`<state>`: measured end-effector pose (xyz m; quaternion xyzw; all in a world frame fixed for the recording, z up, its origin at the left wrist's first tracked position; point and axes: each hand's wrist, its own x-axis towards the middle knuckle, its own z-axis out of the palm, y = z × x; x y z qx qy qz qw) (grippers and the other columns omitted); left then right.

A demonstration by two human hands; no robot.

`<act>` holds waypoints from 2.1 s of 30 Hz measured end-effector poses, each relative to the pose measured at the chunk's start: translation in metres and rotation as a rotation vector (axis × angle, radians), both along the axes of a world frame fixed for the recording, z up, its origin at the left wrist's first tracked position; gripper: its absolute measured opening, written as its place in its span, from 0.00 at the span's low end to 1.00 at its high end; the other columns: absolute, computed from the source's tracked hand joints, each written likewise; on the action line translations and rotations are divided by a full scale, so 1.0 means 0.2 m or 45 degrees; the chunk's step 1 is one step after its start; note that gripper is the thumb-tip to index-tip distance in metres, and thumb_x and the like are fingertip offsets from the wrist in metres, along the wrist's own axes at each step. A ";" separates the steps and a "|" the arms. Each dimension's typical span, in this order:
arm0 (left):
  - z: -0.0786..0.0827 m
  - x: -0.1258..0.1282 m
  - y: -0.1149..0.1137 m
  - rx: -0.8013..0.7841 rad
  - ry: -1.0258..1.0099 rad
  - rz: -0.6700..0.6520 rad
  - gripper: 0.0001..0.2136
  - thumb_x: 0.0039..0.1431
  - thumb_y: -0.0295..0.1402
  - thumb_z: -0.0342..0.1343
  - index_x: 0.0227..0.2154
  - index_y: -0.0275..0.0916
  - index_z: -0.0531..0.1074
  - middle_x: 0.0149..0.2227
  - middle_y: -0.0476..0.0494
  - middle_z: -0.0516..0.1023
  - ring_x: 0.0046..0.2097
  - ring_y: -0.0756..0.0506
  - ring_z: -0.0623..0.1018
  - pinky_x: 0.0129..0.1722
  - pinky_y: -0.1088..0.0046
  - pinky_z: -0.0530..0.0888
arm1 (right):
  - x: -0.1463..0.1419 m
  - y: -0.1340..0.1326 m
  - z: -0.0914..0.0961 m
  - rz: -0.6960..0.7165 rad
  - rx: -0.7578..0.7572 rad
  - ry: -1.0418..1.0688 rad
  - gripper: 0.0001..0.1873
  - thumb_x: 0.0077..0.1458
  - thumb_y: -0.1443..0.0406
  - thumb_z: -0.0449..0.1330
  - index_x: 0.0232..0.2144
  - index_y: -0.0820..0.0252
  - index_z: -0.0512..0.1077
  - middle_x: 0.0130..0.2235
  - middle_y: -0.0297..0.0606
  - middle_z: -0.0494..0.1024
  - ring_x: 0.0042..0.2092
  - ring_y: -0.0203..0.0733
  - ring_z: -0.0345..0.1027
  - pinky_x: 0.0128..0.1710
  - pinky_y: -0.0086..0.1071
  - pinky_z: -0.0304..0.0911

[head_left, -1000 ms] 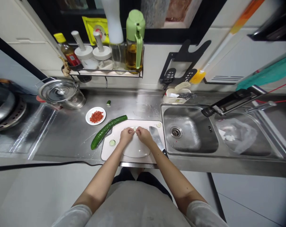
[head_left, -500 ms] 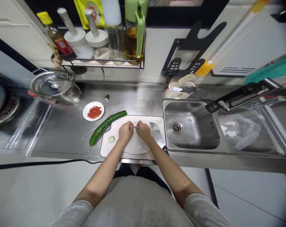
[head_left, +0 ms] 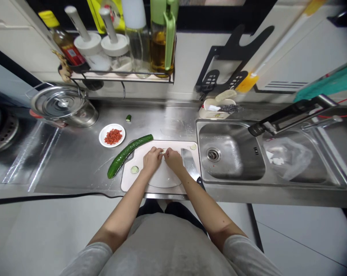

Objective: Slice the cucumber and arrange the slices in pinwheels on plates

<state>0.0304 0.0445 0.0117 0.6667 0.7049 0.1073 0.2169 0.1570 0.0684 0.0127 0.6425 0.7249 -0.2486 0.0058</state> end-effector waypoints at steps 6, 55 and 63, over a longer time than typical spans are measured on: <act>-0.01 0.00 -0.01 0.021 0.003 0.000 0.12 0.63 0.37 0.48 0.46 0.48 0.72 0.44 0.46 0.72 0.40 0.46 0.74 0.36 0.72 0.67 | -0.01 0.00 -0.02 -0.016 0.009 -0.015 0.10 0.63 0.64 0.48 0.40 0.60 0.67 0.36 0.40 0.76 0.40 0.41 0.68 0.33 0.29 0.53; 0.06 -0.22 -0.18 0.206 -0.278 0.352 0.09 0.58 0.34 0.52 0.39 0.42 0.75 0.35 0.47 0.75 0.36 0.48 0.73 0.37 0.74 0.67 | 0.04 -0.07 0.07 -0.107 0.017 0.005 0.13 0.65 0.59 0.45 0.42 0.57 0.66 0.33 0.35 0.75 0.35 0.39 0.65 0.28 0.29 0.44; 0.07 -0.42 -0.37 0.316 -0.277 0.543 0.11 0.57 0.37 0.52 0.38 0.41 0.75 0.30 0.48 0.72 0.31 0.49 0.71 0.35 0.74 0.67 | -0.03 -0.02 0.03 -0.079 -0.055 -0.108 0.12 0.65 0.59 0.47 0.42 0.57 0.65 0.36 0.38 0.76 0.38 0.41 0.68 0.29 0.29 0.46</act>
